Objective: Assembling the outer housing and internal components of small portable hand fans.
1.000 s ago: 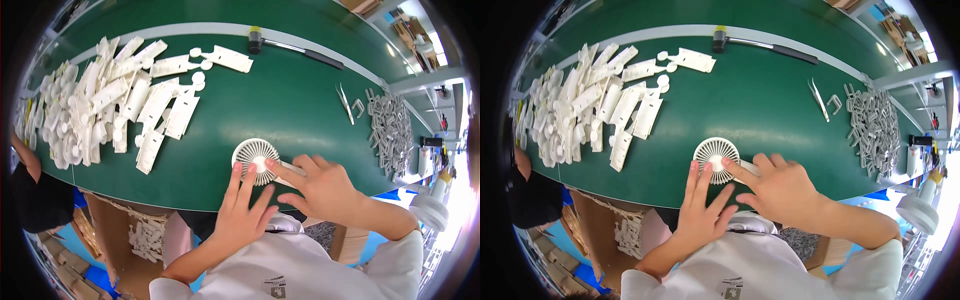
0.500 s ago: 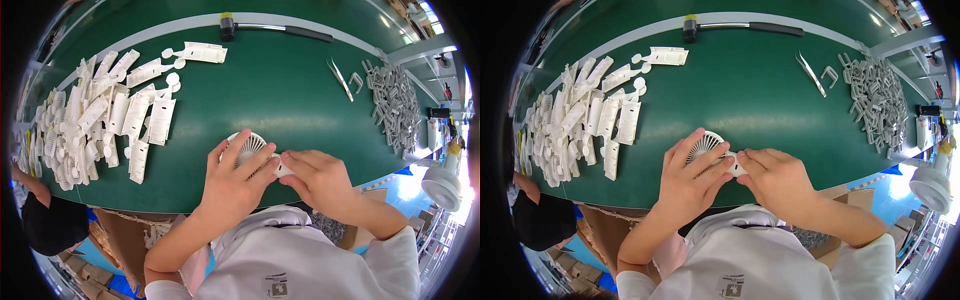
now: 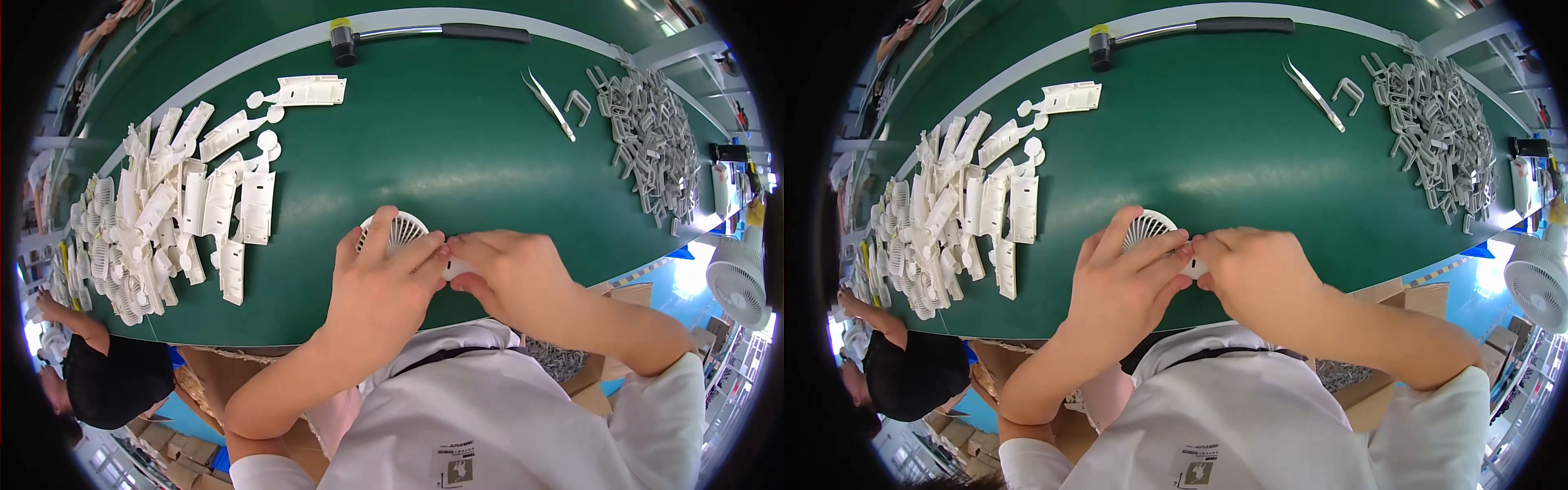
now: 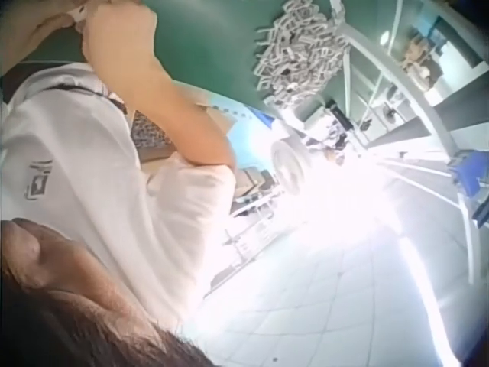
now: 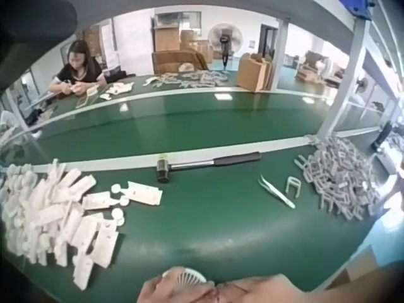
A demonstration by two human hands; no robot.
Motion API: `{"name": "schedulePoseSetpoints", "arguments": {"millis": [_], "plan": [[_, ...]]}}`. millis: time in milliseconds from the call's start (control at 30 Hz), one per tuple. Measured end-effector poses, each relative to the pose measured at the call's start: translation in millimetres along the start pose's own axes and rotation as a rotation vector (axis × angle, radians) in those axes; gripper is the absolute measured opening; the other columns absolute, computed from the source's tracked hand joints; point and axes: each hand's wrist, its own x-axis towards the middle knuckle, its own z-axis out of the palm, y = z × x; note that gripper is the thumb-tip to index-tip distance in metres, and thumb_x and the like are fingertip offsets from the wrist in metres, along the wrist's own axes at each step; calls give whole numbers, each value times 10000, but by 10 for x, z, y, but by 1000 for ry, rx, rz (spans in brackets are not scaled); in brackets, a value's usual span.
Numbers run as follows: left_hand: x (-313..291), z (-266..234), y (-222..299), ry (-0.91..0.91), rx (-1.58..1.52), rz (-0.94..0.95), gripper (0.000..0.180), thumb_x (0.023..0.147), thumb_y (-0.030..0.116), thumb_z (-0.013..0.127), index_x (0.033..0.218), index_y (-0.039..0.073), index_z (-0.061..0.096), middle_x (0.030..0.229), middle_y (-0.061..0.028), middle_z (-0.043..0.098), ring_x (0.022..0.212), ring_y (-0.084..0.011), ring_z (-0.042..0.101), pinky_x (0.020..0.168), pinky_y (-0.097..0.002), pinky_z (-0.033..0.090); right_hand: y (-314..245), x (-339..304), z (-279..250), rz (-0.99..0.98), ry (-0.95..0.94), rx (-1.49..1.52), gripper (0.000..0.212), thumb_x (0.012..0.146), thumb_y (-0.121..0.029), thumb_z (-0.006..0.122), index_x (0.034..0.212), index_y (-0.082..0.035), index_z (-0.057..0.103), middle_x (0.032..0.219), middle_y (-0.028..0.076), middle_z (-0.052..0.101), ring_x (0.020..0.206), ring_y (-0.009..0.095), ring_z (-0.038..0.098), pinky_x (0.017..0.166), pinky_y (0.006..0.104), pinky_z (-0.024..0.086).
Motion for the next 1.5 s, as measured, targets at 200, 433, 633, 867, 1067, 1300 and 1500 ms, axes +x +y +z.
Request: {"name": "schedulePoseSetpoints", "arguments": {"millis": [200,433,633,867,1067,1300,1500], "plan": [[102,-29,-37,-89,-81,-50,274,751,205,835,1016,168,774,1146,63,724,1220,-320,603,957,-483,489,113,241,-108,147,-230,124,336,731,-192,856,980,-66,668,917,120,680,872,354,679,761,432,550],[75,55,80,-98,100,-46,290,768,267,815,1043,182,779,1201,81,709,1273,-276,566,994,-523,470,154,242,-75,77,-265,47,434,741,-247,872,1003,-65,578,1005,133,645,981,375,646,810,462,518],[-7,68,-34,-96,-89,-58,331,784,266,824,1101,191,769,1236,83,701,1347,-276,511,1046,-516,430,395,120,-211,85,-392,216,538,751,-237,868,1179,-41,608,1068,128,655,982,336,651,842,437,529],[39,-32,-237,-91,-146,82,533,755,277,856,1261,204,704,1447,-14,586,1393,-325,471,1096,-522,405,211,-69,-174,-29,-227,12,562,762,-188,852,1263,-47,640,1046,136,660,985,340,650,858,406,534],[-412,171,215,470,-426,-230,712,731,326,918,1302,19,624,1239,-173,598,1058,-274,620,796,-359,563,-1,-259,-192,614,-328,790,513,860,-50,794,1319,-9,567,1164,87,667,1074,203,663,925,349,553],[-933,649,843,231,-860,-428,729,783,139,867,1396,-77,535,1144,-186,663,869,-233,698,704,-310,589,-278,-670,208,663,-170,1194,553,898,-44,779,1354,18,472,1240,132,646,1080,194,680,914,350,579],[-1028,642,846,191,-878,-400,618,870,126,768,1375,-126,517,1134,-212,647,868,-275,706,700,-323,611,-296,-702,259,614,-271,901,623,859,-42,814,1371,50,471,1197,148,668,1064,207,696,925,354,576]]}}
